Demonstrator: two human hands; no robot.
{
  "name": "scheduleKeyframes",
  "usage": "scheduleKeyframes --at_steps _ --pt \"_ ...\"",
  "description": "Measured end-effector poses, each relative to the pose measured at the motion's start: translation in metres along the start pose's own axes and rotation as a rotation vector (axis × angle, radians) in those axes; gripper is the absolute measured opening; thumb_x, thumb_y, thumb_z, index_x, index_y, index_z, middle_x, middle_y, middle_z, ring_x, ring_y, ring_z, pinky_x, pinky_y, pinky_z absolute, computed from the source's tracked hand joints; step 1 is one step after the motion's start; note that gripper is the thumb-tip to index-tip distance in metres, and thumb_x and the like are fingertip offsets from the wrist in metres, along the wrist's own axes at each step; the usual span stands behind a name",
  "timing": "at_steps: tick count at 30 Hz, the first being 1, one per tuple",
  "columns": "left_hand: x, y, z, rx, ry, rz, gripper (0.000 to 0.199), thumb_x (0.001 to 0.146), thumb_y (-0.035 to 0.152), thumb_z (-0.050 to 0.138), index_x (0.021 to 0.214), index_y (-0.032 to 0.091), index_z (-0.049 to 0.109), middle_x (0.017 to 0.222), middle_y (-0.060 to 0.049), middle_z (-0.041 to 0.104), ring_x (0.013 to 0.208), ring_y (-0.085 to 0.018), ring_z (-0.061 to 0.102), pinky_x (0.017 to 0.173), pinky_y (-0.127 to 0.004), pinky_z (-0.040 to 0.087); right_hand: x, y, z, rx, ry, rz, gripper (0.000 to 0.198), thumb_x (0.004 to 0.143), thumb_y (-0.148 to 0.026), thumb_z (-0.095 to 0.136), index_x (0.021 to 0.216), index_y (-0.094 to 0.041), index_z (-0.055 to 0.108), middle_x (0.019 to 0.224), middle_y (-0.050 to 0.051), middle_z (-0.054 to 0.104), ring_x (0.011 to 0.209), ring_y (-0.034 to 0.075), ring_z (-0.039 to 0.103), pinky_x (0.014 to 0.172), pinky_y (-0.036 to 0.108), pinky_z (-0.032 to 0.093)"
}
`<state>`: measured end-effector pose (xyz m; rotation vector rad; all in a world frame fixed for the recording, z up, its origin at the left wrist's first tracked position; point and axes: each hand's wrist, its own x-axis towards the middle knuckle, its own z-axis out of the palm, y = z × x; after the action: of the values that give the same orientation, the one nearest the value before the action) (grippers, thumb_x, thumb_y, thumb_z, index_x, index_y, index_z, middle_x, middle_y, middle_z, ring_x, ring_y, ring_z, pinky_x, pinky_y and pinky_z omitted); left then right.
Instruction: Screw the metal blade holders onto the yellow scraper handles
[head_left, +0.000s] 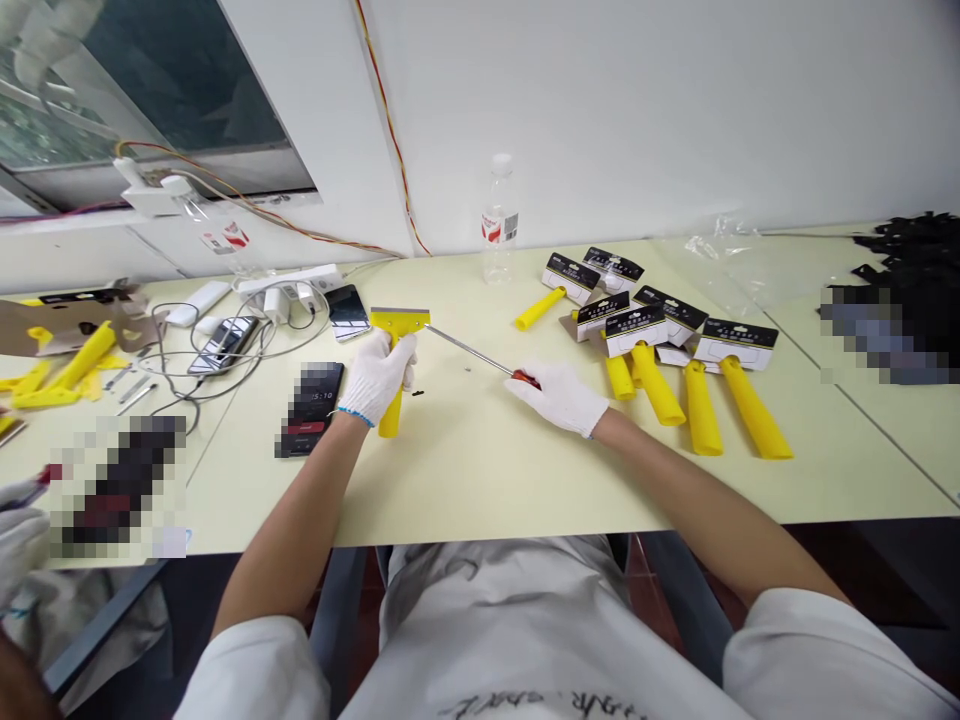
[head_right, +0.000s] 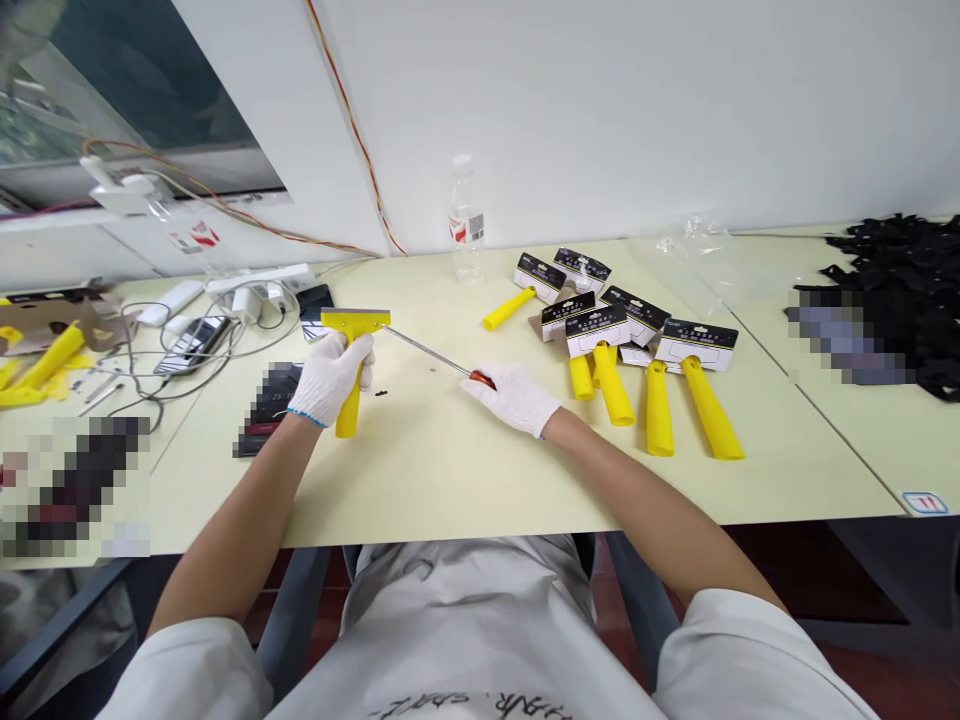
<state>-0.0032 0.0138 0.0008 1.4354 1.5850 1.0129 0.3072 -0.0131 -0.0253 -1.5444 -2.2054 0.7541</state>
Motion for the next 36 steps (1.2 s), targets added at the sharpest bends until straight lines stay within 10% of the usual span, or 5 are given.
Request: scheduleKeyframes --at_steps 21,29,36 --pt "-0.006 0.004 -0.003 0.41 0.081 0.148 0.025 0.105 0.033 0.064 0.084 0.021 0.058 0.068 -0.003 0.057 0.069 -0.02 0.058 0.063 -0.029 0.039 -0.003 -0.001 -0.003 0.035 -0.01 0.002 0.037 0.113 -0.044 0.057 0.083 -0.023 0.055 0.086 0.008 0.071 0.082 0.023 0.062 0.076 0.034 0.039" --pt "-0.007 0.007 -0.001 0.534 0.095 0.241 0.033 0.105 0.034 0.064 0.077 0.021 0.054 0.067 -0.002 0.052 0.068 -0.019 0.052 0.066 -0.03 0.034 -0.01 0.003 -0.015 0.682 -0.525 0.166 0.061 0.109 -0.082 0.042 0.096 -0.025 0.059 0.056 -0.007 0.041 0.044 0.013 0.023 0.038 0.024 0.026" --pt "-0.003 0.007 -0.004 0.633 0.11 0.263 0.035 0.103 0.04 0.061 0.075 0.021 0.055 0.068 -0.004 0.057 0.068 -0.022 0.058 0.066 -0.032 0.036 -0.003 0.004 0.003 0.304 -0.177 0.074 0.05 0.109 -0.07 0.056 0.09 -0.024 0.059 0.065 0.002 0.058 0.06 0.019 0.053 0.055 0.029 0.04"
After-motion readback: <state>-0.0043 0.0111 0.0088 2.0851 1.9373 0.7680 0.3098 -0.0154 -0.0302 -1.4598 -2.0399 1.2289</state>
